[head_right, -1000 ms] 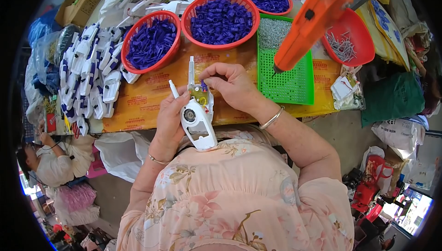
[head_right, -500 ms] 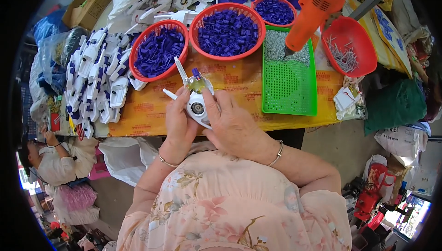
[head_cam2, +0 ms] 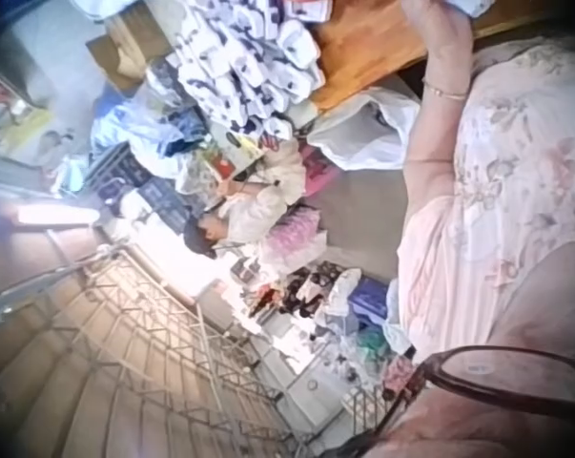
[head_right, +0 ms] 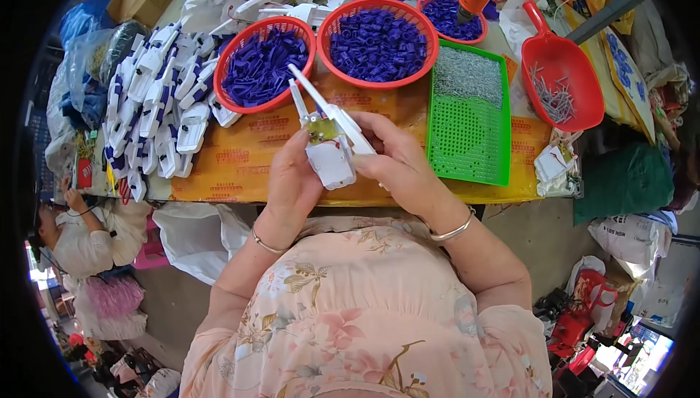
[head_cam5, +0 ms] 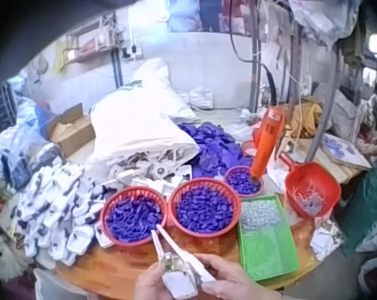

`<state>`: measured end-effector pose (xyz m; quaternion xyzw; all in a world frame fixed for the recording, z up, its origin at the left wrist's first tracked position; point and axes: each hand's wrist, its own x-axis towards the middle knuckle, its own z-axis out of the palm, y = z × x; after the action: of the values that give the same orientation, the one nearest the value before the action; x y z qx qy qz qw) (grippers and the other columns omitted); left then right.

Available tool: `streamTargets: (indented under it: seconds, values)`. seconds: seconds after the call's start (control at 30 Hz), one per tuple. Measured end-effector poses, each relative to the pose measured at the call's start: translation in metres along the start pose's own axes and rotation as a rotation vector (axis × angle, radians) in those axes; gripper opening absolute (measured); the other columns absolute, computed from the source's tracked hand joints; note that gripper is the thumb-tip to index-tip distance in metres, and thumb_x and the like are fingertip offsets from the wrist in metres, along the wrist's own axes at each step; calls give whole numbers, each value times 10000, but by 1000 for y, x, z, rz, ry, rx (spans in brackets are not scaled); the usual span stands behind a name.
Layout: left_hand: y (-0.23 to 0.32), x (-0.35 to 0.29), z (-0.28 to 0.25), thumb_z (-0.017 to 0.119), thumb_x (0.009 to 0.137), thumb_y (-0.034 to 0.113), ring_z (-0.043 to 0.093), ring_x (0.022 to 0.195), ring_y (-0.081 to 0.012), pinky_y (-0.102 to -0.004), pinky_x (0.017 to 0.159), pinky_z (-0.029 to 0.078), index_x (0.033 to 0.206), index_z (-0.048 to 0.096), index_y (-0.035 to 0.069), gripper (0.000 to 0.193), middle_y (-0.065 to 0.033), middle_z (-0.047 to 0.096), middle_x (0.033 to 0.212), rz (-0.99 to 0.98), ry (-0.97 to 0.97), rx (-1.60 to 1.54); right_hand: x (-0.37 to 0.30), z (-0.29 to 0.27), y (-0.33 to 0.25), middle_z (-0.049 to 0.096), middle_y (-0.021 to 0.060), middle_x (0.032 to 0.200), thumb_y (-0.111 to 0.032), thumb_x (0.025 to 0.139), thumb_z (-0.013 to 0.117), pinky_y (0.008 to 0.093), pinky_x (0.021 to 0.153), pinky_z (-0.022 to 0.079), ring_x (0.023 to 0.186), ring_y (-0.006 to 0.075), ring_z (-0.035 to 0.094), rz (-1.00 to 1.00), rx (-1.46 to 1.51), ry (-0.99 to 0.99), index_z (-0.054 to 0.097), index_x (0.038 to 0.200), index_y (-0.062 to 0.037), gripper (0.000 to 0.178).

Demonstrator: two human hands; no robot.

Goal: Assemble the internal mechanisms and outer plastic casing of a toy gun at a factory workbench.

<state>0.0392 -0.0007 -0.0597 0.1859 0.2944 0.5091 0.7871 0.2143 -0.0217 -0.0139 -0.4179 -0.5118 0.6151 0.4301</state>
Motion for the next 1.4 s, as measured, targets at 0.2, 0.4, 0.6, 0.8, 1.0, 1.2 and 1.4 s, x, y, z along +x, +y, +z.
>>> streamTargets:
  seconds: [0.2, 0.4, 0.6, 0.8, 1.0, 1.2, 1.4]
  values:
    - [-8, -2, -5, 575, 927, 194, 634, 805, -118, -259, 674, 523, 988, 576, 45, 161, -48, 637, 905, -25, -40, 4, -8, 2, -4, 551, 150, 1067, -191, 660, 662, 352, 844, 440, 981, 269, 551, -379, -430, -200, 473, 1268, 10, 668]
    - [-18, -8, -13, 554, 884, 73, 639, 856, -155, -309, 745, 540, 1082, 571, 32, 202, -51, 638, 961, -89, -77, -82, -5, 2, 6, 546, 192, 1064, -212, 688, 646, 366, 844, 445, 967, 321, 549, -486, -546, -130, 465, 1255, 38, 646]
    - [-7, -6, 3, 580, 856, 10, 630, 952, -210, -370, 864, 515, 1129, 553, -6, 274, -92, 629, 1052, 5, 65, 33, -7, 5, 11, 558, 121, 1129, -160, 798, 608, 300, 844, 461, 986, 158, 536, -19, -29, 113, 438, 1269, 62, 548]
    - [-12, -5, 9, 592, 822, -72, 643, 894, -182, -320, 787, 543, 1053, 589, -16, 238, -79, 641, 996, 51, 118, 45, -3, 10, 22, 507, 198, 984, -226, 737, 687, 408, 792, 442, 891, 349, 523, -379, -659, 147, 452, 1210, 56, 599]
    - [-14, -6, 6, 558, 831, -76, 642, 869, -173, -304, 749, 546, 1041, 595, 12, 231, -70, 641, 986, 28, 104, 46, -5, 16, 21, 445, 234, 1142, -209, 719, 706, 433, 886, 417, 1024, 390, 473, -534, -1009, 130, 420, 1237, 43, 643]
    - [-18, -8, 2, 549, 873, -3, 638, 896, -175, -323, 786, 540, 1047, 603, 3, 182, -69, 645, 996, 92, -31, 64, -6, 19, 30, 432, 266, 1226, -141, 725, 721, 427, 923, 434, 1098, 418, 484, -522, -871, 93, 310, 1323, 65, 754]
    - [-18, -9, 0, 539, 886, 16, 622, 960, -191, -331, 842, 515, 1102, 567, 3, 218, -83, 621, 1061, 58, -42, 22, -10, 16, 35, 440, 288, 1207, -140, 743, 711, 434, 872, 470, 1051, 434, 521, -428, -858, 96, 249, 1356, 69, 796]
